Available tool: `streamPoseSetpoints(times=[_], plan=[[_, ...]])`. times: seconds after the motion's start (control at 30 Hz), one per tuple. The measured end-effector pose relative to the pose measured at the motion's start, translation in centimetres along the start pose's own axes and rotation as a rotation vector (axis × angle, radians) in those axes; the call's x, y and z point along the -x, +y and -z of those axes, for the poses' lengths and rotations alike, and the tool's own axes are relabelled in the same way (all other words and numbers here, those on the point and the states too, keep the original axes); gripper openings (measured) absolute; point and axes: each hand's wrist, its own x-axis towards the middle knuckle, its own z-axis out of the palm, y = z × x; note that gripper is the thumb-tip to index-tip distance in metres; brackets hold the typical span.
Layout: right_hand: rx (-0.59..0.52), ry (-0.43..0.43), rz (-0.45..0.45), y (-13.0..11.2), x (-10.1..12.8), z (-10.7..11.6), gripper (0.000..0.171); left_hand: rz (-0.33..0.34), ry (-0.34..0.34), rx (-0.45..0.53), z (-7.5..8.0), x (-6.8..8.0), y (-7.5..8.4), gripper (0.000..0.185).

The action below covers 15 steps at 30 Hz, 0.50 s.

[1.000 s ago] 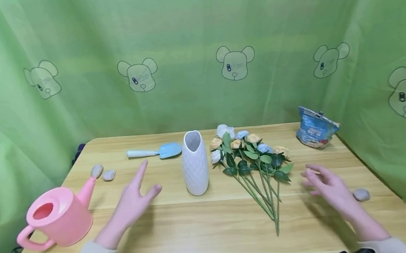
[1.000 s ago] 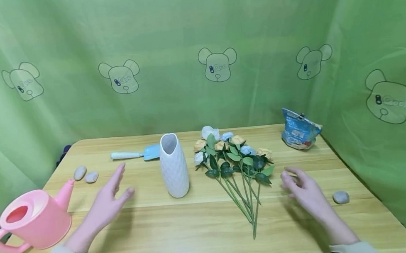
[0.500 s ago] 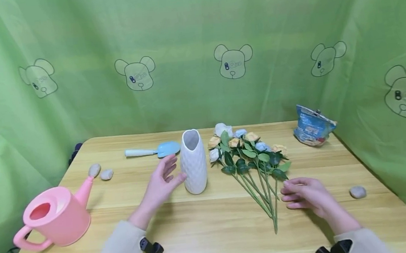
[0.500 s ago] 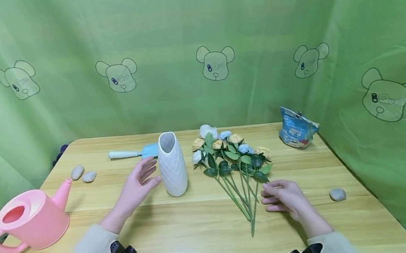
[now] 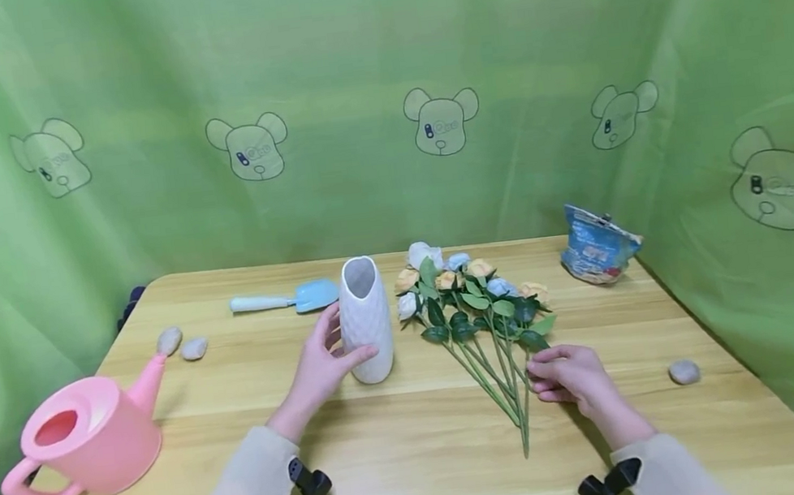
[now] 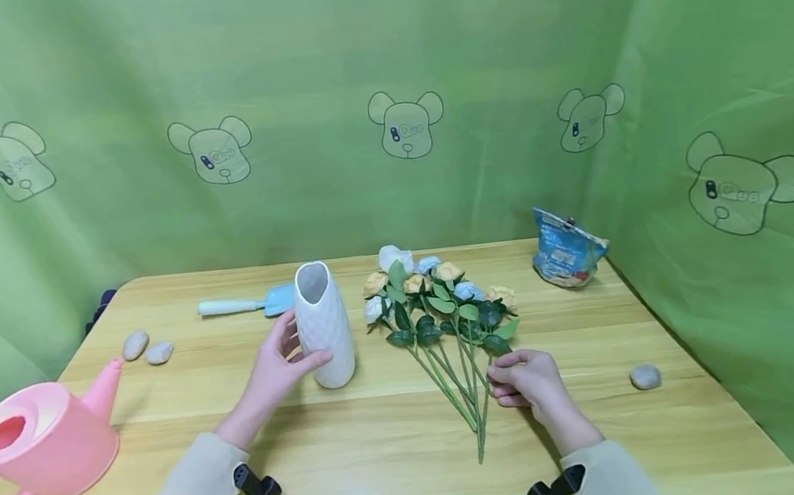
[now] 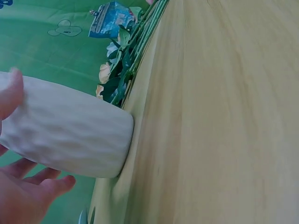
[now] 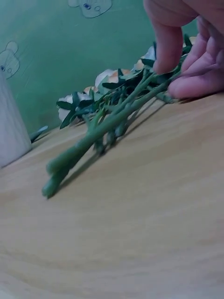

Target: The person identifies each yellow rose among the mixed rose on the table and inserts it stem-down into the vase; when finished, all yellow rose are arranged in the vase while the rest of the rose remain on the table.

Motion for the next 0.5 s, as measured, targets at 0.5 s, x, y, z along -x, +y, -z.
streamPoseSetpoints(times=[0.5], plan=[[-0.095,0.067,0.019,0.2,0.2,0.0,0.049,0.038,0.044,0.001,-0.02,0.09,-0.45,0.076]])
